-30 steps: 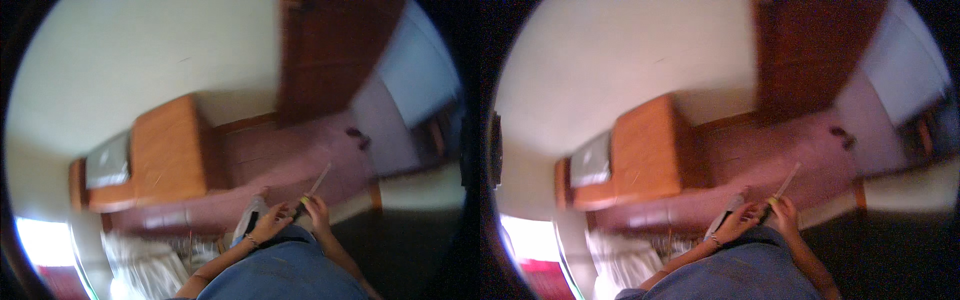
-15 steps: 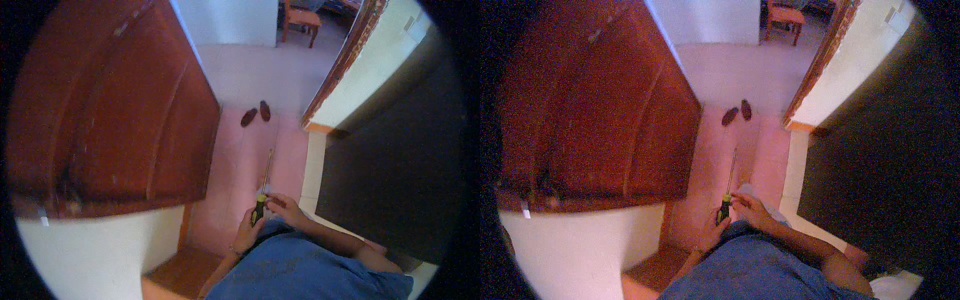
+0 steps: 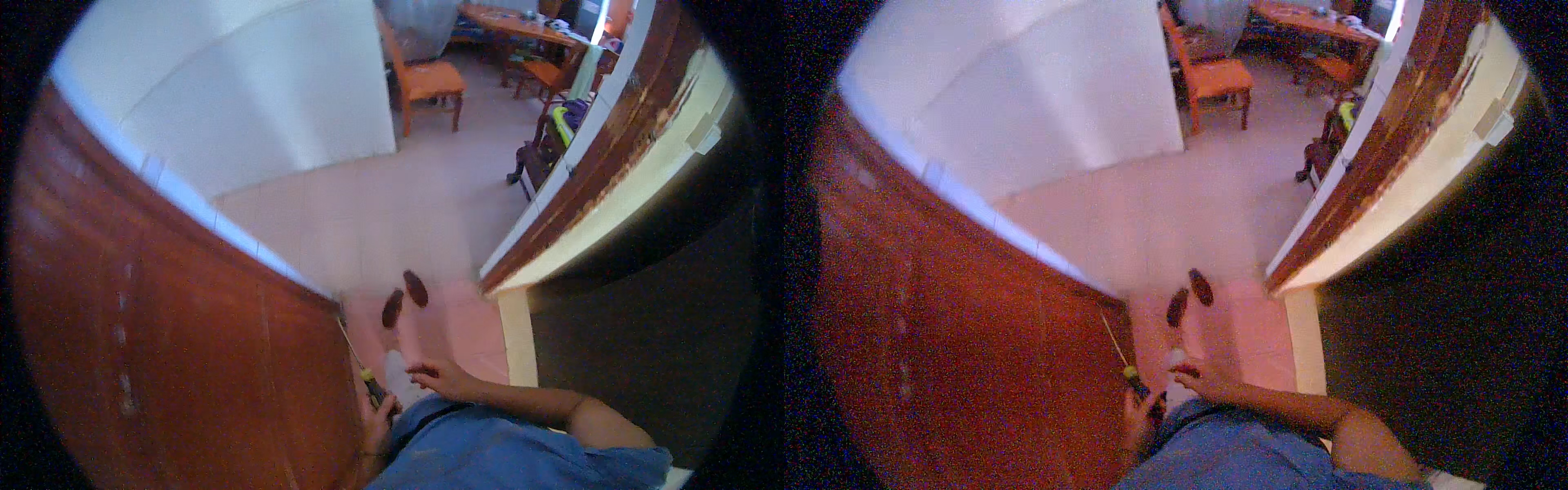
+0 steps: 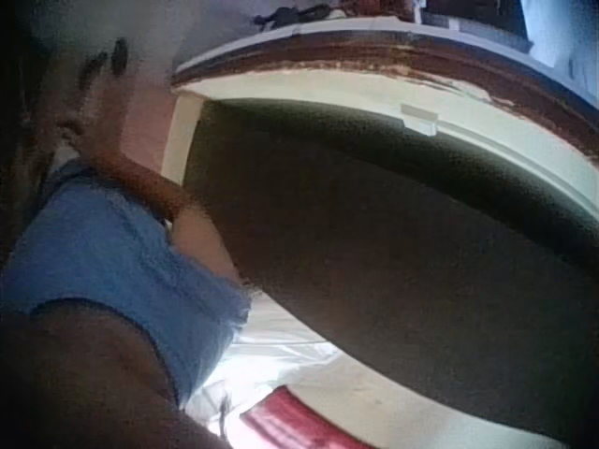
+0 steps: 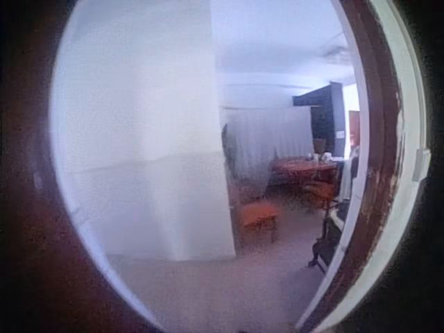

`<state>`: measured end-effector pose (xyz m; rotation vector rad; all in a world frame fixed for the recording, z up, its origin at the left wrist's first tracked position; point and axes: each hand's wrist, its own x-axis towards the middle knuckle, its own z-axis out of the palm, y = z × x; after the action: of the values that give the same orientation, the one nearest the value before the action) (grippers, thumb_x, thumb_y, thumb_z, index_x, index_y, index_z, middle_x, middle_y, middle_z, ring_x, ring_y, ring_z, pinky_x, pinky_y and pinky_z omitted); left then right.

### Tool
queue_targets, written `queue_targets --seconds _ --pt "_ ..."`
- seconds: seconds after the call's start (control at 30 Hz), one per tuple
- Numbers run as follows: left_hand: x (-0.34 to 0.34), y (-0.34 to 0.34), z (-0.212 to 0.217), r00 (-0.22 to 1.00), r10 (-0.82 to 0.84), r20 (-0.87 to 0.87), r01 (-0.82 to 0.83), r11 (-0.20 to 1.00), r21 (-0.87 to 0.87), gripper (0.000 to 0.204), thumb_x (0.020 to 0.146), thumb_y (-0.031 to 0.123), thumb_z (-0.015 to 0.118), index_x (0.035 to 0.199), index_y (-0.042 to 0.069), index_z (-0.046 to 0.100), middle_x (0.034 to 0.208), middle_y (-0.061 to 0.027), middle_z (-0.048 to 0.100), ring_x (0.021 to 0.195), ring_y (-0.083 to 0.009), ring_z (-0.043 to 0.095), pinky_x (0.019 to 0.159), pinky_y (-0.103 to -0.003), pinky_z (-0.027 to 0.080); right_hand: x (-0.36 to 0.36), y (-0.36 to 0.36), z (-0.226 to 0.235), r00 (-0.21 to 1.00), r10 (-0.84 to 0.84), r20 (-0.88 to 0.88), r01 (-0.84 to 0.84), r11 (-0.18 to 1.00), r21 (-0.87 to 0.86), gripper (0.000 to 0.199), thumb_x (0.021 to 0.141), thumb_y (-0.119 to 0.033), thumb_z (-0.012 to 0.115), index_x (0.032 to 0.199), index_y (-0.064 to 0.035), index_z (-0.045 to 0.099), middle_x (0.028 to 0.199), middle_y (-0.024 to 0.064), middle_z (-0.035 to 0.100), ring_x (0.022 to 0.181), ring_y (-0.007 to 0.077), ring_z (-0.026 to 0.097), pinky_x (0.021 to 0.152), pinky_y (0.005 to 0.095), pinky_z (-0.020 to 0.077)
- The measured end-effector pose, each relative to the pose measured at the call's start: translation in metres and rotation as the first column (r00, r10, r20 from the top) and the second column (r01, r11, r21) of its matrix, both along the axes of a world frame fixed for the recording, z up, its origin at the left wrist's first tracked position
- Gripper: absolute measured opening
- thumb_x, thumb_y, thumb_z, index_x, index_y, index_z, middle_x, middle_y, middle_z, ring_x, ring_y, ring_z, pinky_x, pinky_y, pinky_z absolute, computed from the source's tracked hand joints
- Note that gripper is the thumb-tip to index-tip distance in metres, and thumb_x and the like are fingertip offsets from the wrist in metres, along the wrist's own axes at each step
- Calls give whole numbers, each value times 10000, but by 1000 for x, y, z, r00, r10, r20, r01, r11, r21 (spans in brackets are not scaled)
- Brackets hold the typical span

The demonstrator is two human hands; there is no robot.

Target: The person retrieves a screwdriver from a tool bag, walks to a bedroom, and uses the screwdriver to tighten screws on the metal frame of a white mosquito net over a bed. They move around the bed to access different joints and continue tightening.

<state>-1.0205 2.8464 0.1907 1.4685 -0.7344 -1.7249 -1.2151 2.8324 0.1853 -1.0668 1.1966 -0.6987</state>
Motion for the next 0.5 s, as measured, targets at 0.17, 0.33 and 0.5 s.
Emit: queue_targets --seconds 0.17,0.33,0.5 --pt "-9 -163 8 979 -193 -66 189 980 -66 234 806 0 598 1007 29 481 802 -56 542 668 -150 548 627 -276 481 -22 -97 15 971 -240 14 239 969 62 306 918 -191 539 1151 6 568 993 92 630 817 134 588 751 276 488" --pt "-79 -330 28 939 -300 -167 275 948 -158 157 784 -18 612 870 38 494 745 -47 536 645 -145 534 596 -284 454 -73 -188 0 883 -458 -100 468 870 155 297 912 -201 538 1121 3 591 944 85 643 782 124 591 729 264 489" --pt "-171 -436 34 929 -325 -180 301 942 -147 152 785 -11 612 840 46 483 715 -59 540 630 -156 537 592 -280 448 -134 -273 -21 799 -600 -32 600 795 89 283 909 -197 542 1107 -5 605 950 67 655 762 106 601 717 245 491"
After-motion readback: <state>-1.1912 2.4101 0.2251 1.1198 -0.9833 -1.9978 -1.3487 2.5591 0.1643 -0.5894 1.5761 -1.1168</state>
